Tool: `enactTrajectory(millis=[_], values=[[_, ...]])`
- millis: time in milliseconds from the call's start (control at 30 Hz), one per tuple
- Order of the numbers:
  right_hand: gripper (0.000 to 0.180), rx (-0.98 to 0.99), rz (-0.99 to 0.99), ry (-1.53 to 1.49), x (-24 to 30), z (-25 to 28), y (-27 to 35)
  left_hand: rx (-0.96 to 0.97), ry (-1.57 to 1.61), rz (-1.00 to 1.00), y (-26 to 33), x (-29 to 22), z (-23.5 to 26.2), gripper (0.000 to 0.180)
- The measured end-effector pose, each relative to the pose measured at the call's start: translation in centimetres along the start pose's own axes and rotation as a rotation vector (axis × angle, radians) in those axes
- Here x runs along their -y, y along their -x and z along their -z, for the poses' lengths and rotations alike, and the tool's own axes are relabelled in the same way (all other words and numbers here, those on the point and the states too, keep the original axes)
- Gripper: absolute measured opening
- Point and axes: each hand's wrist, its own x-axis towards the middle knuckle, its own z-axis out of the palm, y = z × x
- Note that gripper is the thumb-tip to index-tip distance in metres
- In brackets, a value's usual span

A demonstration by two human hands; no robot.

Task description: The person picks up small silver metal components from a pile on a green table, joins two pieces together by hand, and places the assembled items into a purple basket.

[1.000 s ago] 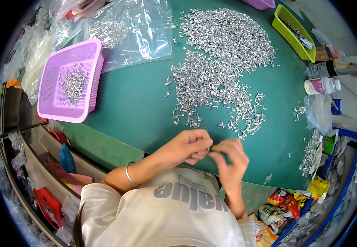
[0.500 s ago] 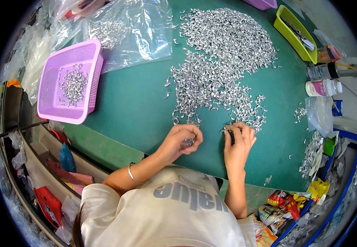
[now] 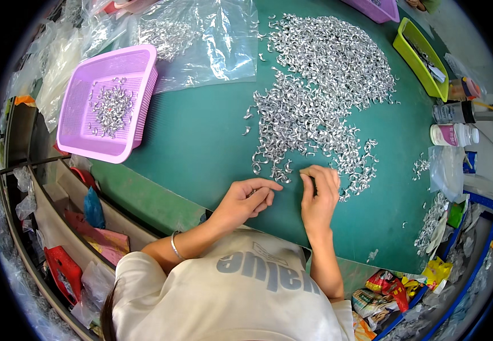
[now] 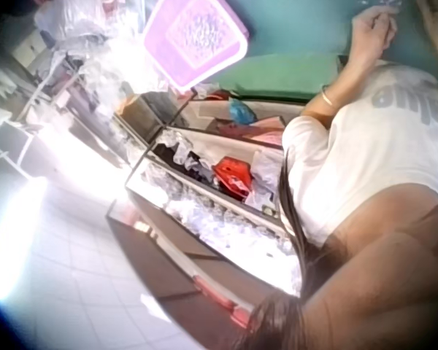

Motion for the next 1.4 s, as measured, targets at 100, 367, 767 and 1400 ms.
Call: enactTrajectory(millis=[100, 367, 767, 1400], values=[[0.015, -0.01, 0.004, -0.011, 0.2, 0.2, 0.3, -0.017, -0.185, -0.046, 0.0, 0.1, 0.4, 0.022], [0.024, 0.203, 0.056, 0.241, 0.0, 0.0, -0.6, 0.022, -0.039, -0.048, 0.1, 0.9, 1.0, 0.021], [0.025, 0.193, 0.188, 0.214, 0.2, -0.3, -1.3, -0.004, -0.313, -0.092, 0.4, 0.3, 0.6, 0.019], [0.013, 0.026, 0.009, -0.009, -0.1, 0.1, -0.5, -0.039, -0.395, -0.263, 0.3, 1.1, 0.2, 0.014]])
